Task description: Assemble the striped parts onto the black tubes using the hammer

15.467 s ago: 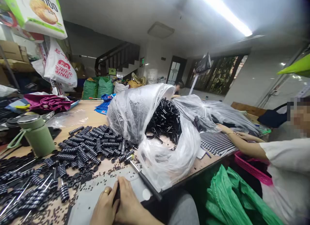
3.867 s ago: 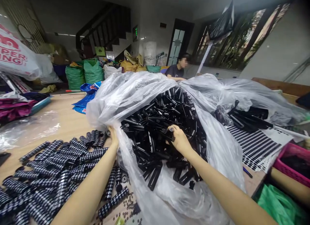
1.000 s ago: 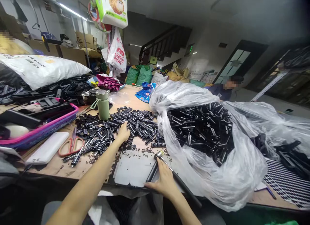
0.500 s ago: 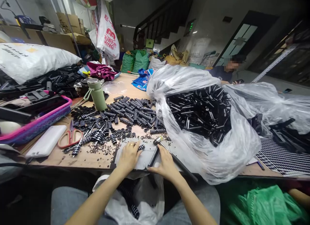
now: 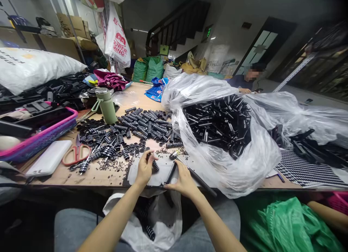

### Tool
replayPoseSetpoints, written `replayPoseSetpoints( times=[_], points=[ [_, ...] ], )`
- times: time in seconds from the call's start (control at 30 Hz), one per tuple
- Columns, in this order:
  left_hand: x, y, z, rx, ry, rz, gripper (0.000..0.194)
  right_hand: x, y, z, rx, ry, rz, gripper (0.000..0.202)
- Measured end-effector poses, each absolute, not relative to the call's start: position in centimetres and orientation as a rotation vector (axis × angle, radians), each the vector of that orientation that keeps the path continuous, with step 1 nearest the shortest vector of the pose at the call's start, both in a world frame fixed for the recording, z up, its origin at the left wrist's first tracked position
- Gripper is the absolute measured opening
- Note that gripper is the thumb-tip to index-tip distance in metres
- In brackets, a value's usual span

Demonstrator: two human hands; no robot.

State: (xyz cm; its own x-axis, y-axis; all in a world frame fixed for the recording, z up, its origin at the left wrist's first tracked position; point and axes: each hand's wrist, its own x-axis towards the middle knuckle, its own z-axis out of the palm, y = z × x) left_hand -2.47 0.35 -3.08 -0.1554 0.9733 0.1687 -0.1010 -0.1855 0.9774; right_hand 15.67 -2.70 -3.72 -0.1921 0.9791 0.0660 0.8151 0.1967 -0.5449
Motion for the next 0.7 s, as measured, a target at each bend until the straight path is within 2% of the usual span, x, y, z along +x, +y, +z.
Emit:
replayPoseSetpoints(
  times=[0.17,0.4,0.7],
  points=[
    [-0.8,0.7,-1.8,0.643,0.819,1.395,0.036,15.9,-3.9,-2.8,-1.447,-2.048,0.641,0.106],
    [-1.8,-1.0,1.4,0.704,0.798,1.107,0.048,14.1,-4.2,1.0,-1.126,-2.035,0.727,0.11],
    [-0.5,-1.3,3.8,0.63,0.978,1.082,0.034,12.4,-2.6,3.4,-0.943,-2.126,0.789,0.11]
  ],
)
